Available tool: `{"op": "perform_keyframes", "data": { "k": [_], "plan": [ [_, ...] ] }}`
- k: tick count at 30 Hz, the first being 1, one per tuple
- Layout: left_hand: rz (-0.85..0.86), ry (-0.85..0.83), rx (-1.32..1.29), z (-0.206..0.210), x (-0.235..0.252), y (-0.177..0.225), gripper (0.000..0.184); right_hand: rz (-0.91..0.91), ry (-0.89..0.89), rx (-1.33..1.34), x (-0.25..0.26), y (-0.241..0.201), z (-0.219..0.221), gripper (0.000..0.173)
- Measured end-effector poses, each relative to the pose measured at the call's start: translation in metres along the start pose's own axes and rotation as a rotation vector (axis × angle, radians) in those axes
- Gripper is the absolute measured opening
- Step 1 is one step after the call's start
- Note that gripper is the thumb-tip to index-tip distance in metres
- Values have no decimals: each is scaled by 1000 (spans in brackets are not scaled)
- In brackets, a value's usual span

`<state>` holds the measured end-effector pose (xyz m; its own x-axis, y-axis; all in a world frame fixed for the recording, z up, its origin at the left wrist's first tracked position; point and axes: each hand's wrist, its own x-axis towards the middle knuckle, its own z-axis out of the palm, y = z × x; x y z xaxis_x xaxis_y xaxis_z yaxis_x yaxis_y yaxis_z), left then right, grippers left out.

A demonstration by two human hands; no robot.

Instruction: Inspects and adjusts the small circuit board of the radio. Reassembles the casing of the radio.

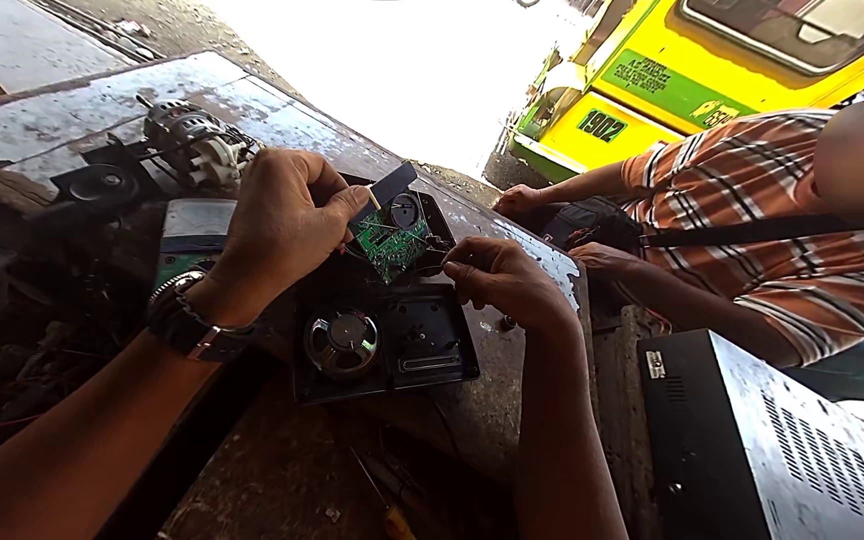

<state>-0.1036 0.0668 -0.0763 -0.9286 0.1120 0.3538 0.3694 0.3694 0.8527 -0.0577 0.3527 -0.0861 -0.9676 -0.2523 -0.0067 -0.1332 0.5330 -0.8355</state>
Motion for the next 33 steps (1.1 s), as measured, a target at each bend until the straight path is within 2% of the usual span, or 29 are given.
{"op": "perform_keyframes", "data": {
  "k": [6, 16, 21, 26, 30, 33],
  "plan": [
    [56, -11, 17, -1, -3, -3, 16, 72, 13, 26, 2, -1, 2, 21],
    [270, -30, 90, -4, -16, -4, 19, 43, 66, 98, 10, 1, 0, 16],
    [329, -35, 84, -2, -25, -9, 22, -19, 27, 143, 8, 4, -7, 27],
    [373, -11, 68, -3, -59, -17, 14, -47, 102, 269, 10, -3, 2, 18],
    [534, 76, 146, 8, -83, -13, 18, -4, 55, 349, 11, -10, 8, 21],
    [544, 157, 141, 23, -106, -20, 13, 5, 26, 388, 9, -13, 5, 22]
  ]
}}
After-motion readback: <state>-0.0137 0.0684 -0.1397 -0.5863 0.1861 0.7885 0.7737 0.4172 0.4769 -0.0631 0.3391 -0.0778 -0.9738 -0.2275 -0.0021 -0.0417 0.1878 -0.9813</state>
